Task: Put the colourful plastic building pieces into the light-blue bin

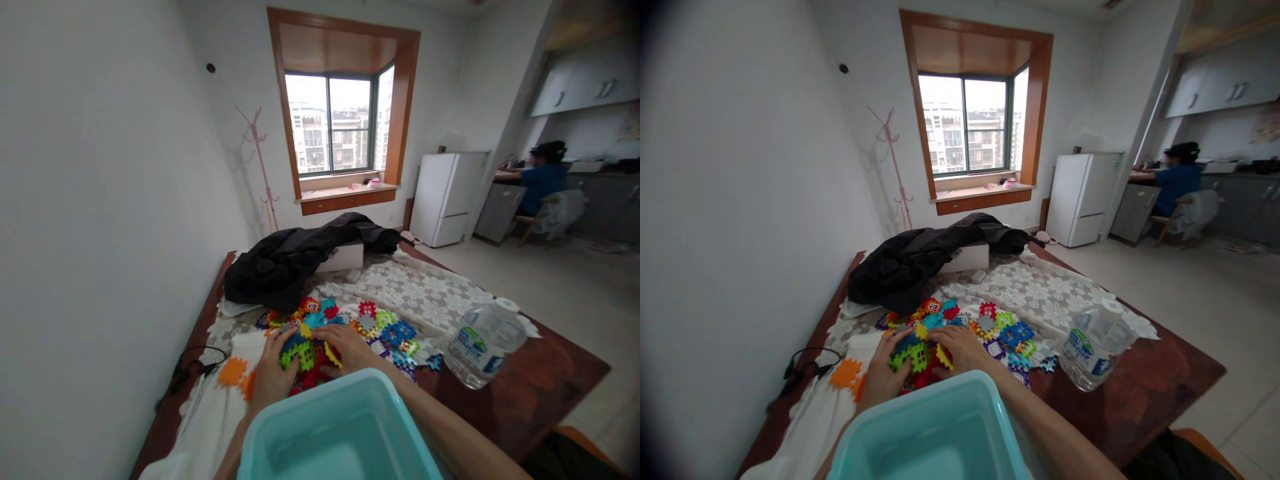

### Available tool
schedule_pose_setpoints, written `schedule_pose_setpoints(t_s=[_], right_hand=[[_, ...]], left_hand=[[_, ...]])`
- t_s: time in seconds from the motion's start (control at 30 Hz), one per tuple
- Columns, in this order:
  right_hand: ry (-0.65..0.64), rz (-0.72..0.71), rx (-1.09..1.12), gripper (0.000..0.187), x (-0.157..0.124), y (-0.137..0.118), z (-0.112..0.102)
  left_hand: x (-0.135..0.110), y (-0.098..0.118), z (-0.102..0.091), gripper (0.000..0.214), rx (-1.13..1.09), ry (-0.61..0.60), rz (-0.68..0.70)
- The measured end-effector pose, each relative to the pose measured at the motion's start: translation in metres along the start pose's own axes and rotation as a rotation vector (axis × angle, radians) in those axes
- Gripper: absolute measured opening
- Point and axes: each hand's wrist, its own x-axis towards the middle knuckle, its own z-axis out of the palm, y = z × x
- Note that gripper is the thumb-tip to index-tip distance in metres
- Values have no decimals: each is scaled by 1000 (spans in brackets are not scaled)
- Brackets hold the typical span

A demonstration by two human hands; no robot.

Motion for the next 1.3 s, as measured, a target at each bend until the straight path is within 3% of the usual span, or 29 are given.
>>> schedule_pose_setpoints(t_s=[0.13,0.23,0.4,0.53,0.77,0.97,1.13,1.3], right_hand=[[32,-86,38,67,-1,2,-1],[74,-119,80,56,-2,1,-3],[184,-148,144,50,-4,3,-2],[262,-122,190,44,-6,6,1],[526,229,416,29,-5,18,-5],[750,532,699,52,-1,24,-3],[837,612,997,56,-1,17,-1],[894,600,1185,50,-1,11,-6]], left_hand=[[1,-1,-2,34,-47,35,16],[0,1,-3,36,-48,-7,7],[-4,4,-1,80,68,-103,82],[-2,-3,1,54,69,-66,124],[2,-9,-3,36,33,118,111],[1,-7,-4,32,-9,212,83],[-2,-1,-8,32,-38,297,48],[-6,5,-10,27,-55,329,66]])
